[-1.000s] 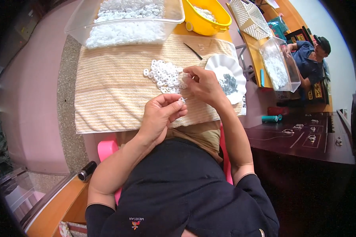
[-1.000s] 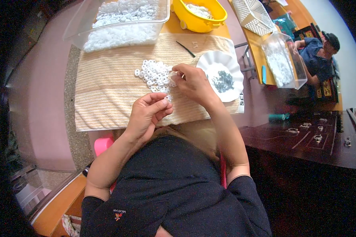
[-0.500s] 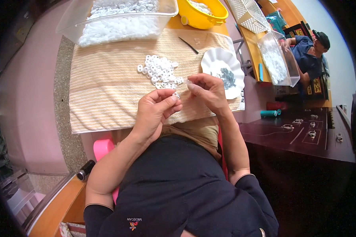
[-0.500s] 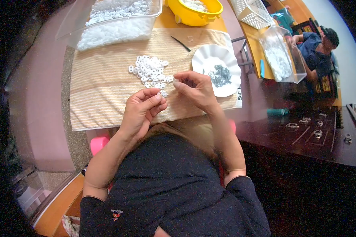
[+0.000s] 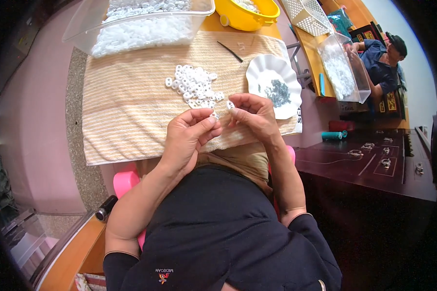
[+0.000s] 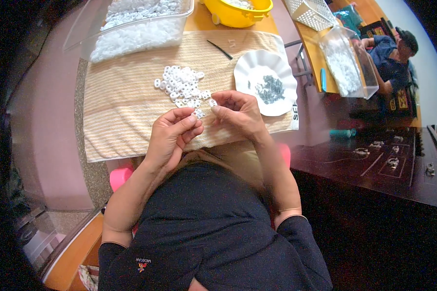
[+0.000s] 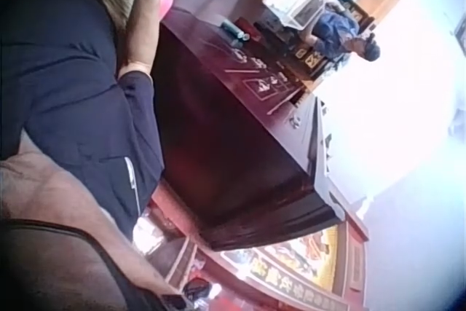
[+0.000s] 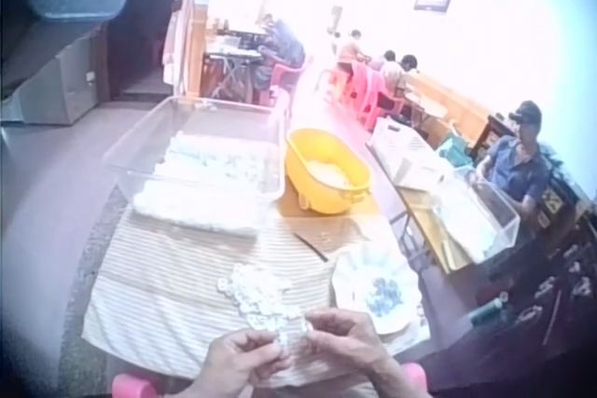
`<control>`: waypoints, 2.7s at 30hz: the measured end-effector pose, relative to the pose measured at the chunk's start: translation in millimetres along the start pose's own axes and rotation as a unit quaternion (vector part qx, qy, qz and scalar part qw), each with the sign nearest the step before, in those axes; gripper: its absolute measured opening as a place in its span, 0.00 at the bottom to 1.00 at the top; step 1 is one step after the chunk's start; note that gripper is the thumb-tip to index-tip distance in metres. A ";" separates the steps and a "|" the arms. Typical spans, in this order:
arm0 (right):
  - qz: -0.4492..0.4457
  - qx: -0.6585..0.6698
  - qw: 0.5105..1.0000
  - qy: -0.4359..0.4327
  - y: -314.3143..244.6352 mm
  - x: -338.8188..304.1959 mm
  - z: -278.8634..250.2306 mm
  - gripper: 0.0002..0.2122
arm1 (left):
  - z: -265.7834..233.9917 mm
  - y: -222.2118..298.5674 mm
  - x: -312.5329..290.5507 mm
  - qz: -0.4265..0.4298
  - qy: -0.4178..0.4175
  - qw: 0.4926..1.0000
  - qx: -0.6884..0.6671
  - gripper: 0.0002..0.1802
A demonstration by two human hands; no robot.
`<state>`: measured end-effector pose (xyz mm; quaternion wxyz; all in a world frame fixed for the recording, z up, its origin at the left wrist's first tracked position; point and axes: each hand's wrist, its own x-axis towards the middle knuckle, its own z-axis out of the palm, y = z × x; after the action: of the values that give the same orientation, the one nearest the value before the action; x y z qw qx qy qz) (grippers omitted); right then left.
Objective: Assembling small plastic components by inserting metal pins/rivets manually.
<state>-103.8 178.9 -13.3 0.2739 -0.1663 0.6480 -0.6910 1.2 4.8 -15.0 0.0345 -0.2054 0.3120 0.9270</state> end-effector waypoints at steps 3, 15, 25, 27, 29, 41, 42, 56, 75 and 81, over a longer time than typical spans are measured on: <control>0.006 -0.006 1.000 0.001 2.7 -1.3 -0.9 0.13 | -0.2 -0.2 0.7 -0.001 0.002 1.000 0.005 0.08; -0.001 -0.026 1.000 0.010 2.3 -3.0 1.7 0.11 | -2.5 -1.6 2.2 -0.004 -0.002 1.000 0.003 0.09; -0.018 -0.068 0.997 0.035 5.3 -4.8 4.3 0.09 | -2.0 -1.9 0.7 0.002 -0.007 1.000 -0.001 0.09; -0.039 -0.154 0.986 0.045 5.5 -5.6 3.7 0.09 | -2.1 -1.9 0.9 0.002 -0.009 1.000 -0.003 0.09; -0.057 -0.216 0.974 0.047 1.1 -6.3 3.3 0.08 | -2.0 -1.7 0.6 0.001 -0.009 1.000 -0.003 0.09; -0.189 -0.563 0.803 -0.046 -31.1 -8.6 10.5 0.07 | 1.7 1.6 -1.7 -0.004 -0.002 1.000 0.001 0.08; -0.187 -0.564 0.802 -0.056 -31.2 -8.1 11.7 0.08 | 1.7 1.5 -1.8 -0.004 -0.001 1.000 0.001 0.08; -0.193 -0.571 0.796 -0.053 -18.6 -0.8 10.3 0.08 | 0.1 -0.5 -0.1 0.000 -0.003 1.000 -0.003 0.07; -0.021 -0.149 0.988 -0.045 1.3 -6.3 0.5 0.13 | 0.5 -1.4 0.2 0.004 -0.007 1.000 0.021 0.07; 0.003 -0.097 0.994 -0.050 0.4 -7.0 3.0 0.14 | 1.8 -0.9 -0.5 0.003 -0.005 1.000 0.025 0.07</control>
<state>-96.5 180.7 -12.5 0.2906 -0.2244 0.6983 -0.6145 1.1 6.6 -14.0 0.0389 -0.1988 0.3355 0.9200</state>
